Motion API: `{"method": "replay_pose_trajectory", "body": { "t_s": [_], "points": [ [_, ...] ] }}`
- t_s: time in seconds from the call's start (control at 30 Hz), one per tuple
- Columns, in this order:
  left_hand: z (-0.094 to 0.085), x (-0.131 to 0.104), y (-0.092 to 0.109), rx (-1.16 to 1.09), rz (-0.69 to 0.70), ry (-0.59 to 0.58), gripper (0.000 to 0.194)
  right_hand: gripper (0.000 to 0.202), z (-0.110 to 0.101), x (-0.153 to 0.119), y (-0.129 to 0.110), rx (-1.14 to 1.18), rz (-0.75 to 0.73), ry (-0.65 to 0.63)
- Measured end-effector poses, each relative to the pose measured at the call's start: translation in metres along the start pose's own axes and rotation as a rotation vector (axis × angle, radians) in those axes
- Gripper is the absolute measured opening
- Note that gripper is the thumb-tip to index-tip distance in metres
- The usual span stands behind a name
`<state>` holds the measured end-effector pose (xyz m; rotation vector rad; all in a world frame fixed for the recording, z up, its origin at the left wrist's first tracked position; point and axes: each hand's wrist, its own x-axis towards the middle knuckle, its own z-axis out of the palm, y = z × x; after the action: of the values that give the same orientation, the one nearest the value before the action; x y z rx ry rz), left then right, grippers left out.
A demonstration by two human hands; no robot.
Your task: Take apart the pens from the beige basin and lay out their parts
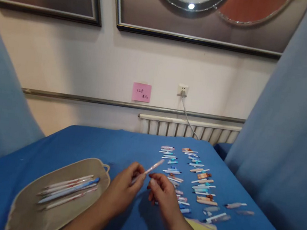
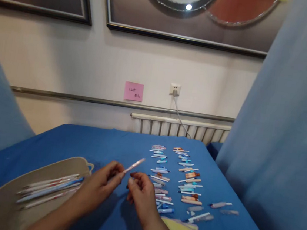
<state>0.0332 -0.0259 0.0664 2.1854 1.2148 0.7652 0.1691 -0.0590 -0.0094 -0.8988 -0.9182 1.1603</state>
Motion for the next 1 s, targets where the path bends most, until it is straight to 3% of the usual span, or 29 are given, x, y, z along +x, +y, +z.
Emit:
{"method": "replay_pose_trajectory", "body": {
  "t_s": [0.13, 0.23, 0.47, 1.0],
  "points": [
    [0.057, 0.010, -0.001, -0.159, 0.065, -0.039, 0.025, 0.039, -0.025, 0.017, -0.011, 0.067, -0.010, 0.170],
    [0.074, 0.013, -0.020, -0.249, 0.054, -0.001, 0.025, 0.040, -0.035, 0.026, -0.004, 0.081, 0.012, 0.216],
    [0.072, 0.012, -0.056, -0.285, -0.044, 0.071, 0.025, 0.039, -0.035, 0.031, 0.017, 0.208, 0.096, 0.212],
    [0.070, 0.005, -0.055, -0.157, 0.092, 0.103, 0.023, 0.031, -0.028, 0.023, 0.022, 0.294, 0.056, 0.147]
  ]
}}
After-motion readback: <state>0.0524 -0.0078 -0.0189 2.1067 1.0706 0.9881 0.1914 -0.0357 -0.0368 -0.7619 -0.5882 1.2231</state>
